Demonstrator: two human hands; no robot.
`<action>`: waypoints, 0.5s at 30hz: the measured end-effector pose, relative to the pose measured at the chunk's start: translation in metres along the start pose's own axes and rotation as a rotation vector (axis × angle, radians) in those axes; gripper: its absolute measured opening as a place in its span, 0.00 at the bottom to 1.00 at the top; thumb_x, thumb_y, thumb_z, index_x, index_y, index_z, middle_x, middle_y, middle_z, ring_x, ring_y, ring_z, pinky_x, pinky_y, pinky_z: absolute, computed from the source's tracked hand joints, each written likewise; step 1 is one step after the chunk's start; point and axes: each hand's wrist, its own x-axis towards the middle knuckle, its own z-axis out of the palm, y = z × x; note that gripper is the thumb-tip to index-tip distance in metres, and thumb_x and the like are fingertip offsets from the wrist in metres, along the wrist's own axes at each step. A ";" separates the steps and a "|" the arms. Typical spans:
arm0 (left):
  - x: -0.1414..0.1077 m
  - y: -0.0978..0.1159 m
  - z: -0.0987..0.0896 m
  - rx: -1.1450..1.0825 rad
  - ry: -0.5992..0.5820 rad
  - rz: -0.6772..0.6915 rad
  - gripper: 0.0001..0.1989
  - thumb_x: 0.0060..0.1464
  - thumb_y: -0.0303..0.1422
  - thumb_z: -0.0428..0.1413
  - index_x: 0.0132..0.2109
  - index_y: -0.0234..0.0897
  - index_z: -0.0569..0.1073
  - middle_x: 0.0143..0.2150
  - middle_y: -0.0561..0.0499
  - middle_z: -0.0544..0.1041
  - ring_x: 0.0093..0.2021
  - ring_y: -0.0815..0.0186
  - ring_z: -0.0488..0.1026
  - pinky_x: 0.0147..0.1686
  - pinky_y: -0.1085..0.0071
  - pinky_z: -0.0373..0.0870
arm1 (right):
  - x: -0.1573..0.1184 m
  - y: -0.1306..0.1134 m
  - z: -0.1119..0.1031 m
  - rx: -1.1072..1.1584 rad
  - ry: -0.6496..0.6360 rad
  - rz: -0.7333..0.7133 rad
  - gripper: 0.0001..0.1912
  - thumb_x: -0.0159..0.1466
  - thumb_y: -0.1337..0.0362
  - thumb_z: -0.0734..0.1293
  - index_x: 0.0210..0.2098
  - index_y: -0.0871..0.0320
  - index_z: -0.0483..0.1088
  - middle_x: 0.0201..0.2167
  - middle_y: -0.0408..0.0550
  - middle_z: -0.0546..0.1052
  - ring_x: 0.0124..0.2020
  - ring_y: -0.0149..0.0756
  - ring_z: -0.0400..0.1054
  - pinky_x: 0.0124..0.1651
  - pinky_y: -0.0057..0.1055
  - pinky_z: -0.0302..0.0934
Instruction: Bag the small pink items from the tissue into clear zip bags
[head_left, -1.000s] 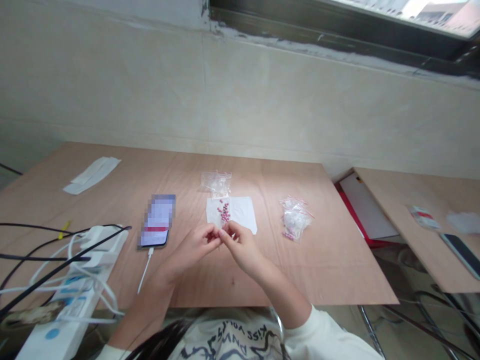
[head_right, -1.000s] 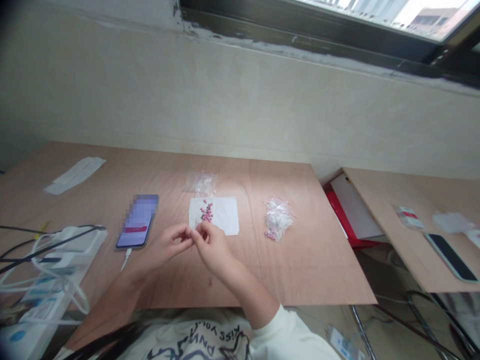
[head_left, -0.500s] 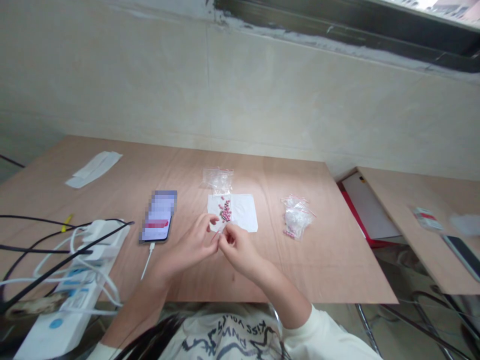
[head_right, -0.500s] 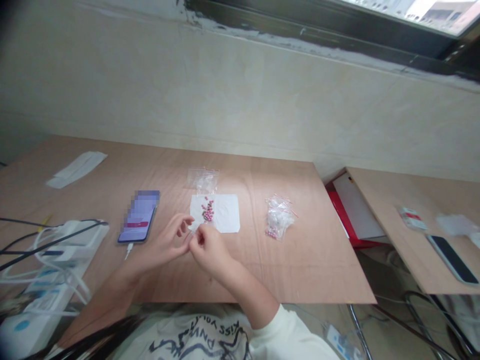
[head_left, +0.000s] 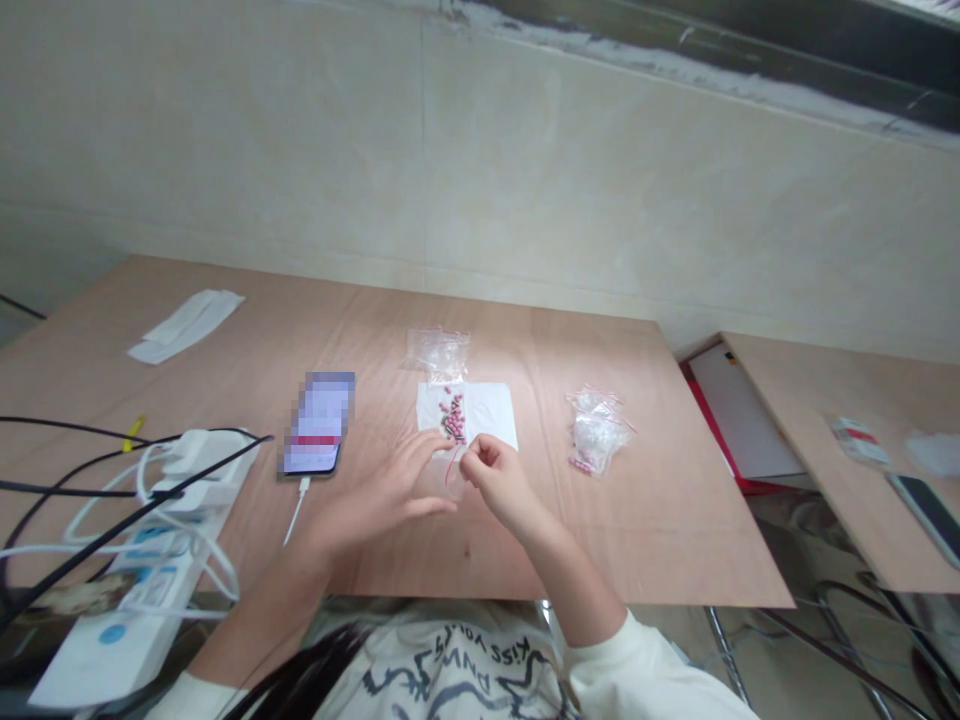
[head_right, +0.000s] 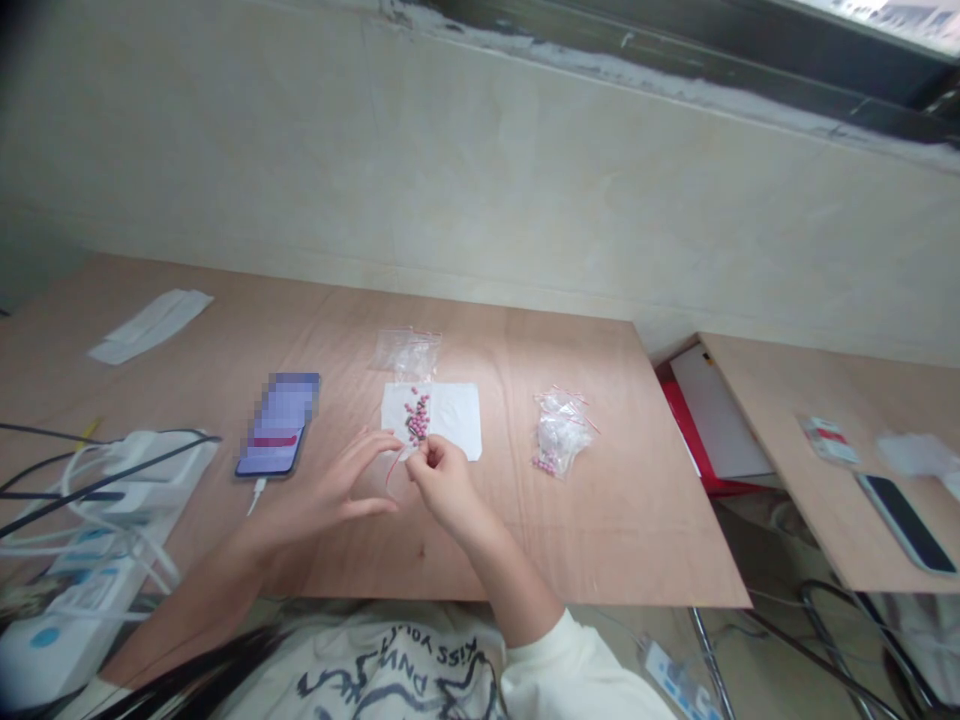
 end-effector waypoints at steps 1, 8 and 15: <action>0.002 -0.003 0.001 0.015 0.032 -0.006 0.25 0.47 0.39 0.54 0.52 0.40 0.59 0.52 0.44 0.64 0.55 0.58 0.58 0.56 0.57 0.51 | 0.003 0.002 -0.001 0.054 -0.045 0.011 0.09 0.53 0.64 0.59 0.18 0.57 0.57 0.15 0.38 0.61 0.19 0.26 0.55 0.24 0.25 0.50; 0.018 -0.034 0.002 0.207 0.153 -0.077 0.22 0.49 0.42 0.53 0.48 0.35 0.62 0.47 0.44 0.68 0.50 0.58 0.62 0.52 0.60 0.56 | 0.053 0.042 -0.015 -0.250 0.156 -0.094 0.04 0.54 0.65 0.62 0.28 0.59 0.65 0.27 0.45 0.68 0.26 0.30 0.60 0.33 0.29 0.56; 0.033 -0.055 0.005 0.388 0.094 -0.140 0.22 0.47 0.41 0.54 0.47 0.34 0.63 0.46 0.43 0.70 0.49 0.55 0.63 0.51 0.54 0.52 | 0.087 0.066 -0.021 -0.625 0.048 -0.236 0.06 0.53 0.72 0.63 0.29 0.58 0.69 0.28 0.47 0.68 0.33 0.34 0.62 0.39 0.31 0.56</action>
